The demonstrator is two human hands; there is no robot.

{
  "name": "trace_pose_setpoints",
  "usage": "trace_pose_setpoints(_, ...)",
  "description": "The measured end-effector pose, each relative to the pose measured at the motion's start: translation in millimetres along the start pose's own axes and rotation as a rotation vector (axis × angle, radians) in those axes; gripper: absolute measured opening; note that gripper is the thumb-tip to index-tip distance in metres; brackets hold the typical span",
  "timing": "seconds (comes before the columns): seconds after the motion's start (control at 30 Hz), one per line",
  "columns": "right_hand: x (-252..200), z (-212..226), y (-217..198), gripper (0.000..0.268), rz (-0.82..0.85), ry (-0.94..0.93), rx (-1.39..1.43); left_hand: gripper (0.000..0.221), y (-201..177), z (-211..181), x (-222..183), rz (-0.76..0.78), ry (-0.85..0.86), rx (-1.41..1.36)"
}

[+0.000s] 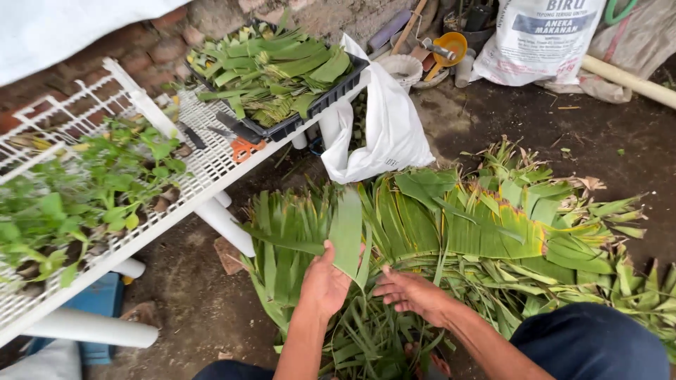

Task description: The person is removing the central rib from banana leaves using a knife and then tearing the leaves into uniform strips.

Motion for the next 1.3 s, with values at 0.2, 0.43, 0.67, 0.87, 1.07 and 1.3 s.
trace_pose_setpoints(0.2, -14.2, -1.4, 26.3, 0.048, 0.236, -0.228, 0.196, 0.052, -5.9, 16.5, -36.4, 0.131, 0.07, -0.022)
trace_pose_setpoints(0.43, -32.8, 11.4, -0.2, 0.016, -0.158, -0.6, -0.021, 0.02, -44.6, 37.7, -21.8, 0.128, 0.227, 0.006)
trace_pose_setpoints(0.67, -40.5, 29.4, 1.3, 0.014, -0.184, -0.786, -0.112, 0.007, -60.0, 36.9, -17.5, 0.092, 0.26, -0.083)
trace_pose_setpoints(0.87, -44.1, 44.0, 5.5, 0.018, -0.252, -0.68, -0.212, 0.007, -56.0, 31.8, -22.4, 0.12, 0.349, -0.11)
trace_pose_setpoints(1.07, -46.6, 53.9, -5.9, 0.081, -0.475, -0.472, -0.491, 0.01, -57.4, 28.2, -14.8, 0.15, 0.348, -0.016)
trace_pose_setpoints(1.3, -29.0, 38.0, -4.6, 0.038, -0.235, -0.563, -0.126, 0.009, -49.9, 38.5, -16.8, 0.134, 0.272, 0.04)
Point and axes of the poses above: each hand's wrist, its own x-axis towards the middle knuckle, its own y-axis out of the palm, z = x × y, the point moved 5 cm from there along x, towards the middle knuckle, and after that the axes turned 10 degrees about -x, right-handed, at the moved point
